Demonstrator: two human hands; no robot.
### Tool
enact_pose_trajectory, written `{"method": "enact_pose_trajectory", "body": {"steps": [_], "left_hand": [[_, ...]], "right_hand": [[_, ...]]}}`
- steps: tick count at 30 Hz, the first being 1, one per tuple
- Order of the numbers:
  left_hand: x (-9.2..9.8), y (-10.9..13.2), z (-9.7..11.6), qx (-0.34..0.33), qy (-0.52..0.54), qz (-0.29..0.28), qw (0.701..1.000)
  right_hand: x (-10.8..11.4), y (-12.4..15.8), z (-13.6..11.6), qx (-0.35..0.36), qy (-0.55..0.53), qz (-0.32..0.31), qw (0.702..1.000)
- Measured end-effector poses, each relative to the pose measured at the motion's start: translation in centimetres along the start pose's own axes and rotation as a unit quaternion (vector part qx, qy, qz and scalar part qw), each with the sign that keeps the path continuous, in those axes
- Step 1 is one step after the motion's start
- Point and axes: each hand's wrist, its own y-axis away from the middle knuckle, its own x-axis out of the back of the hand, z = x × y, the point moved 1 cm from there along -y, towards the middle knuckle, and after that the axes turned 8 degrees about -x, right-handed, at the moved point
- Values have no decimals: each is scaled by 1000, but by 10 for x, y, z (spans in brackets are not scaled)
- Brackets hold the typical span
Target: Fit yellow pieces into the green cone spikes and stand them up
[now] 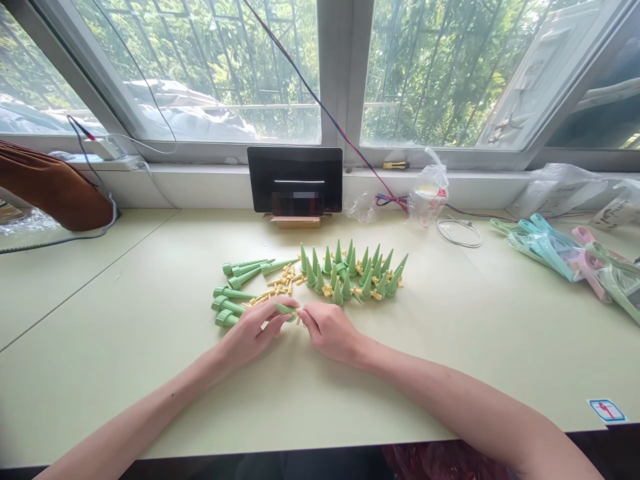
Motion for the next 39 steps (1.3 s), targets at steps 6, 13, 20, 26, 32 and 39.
{"method": "enact_pose_trajectory", "body": {"steps": [6,13,20,26,32,39], "left_hand": [[-4,-5,3,60,80,54,994],[-3,-7,6,86,82,82,990],[-5,-4,3,51,58,70,995],[-7,0,4,-4,-9,38,999],[-8,2,5,-12,-49,46,998],[-8,2,3,-6,-52,45,998]], "right_hand": [[1,1,0,-14,-36,28,999],[-1,3,3,-7,-53,43,998],[-4,4,7,8,-44,58,997],[-1,2,4,7,-50,65,997],[0,1,1,5,-55,57,997],[-1,3,0,6,-52,35,998]]}}
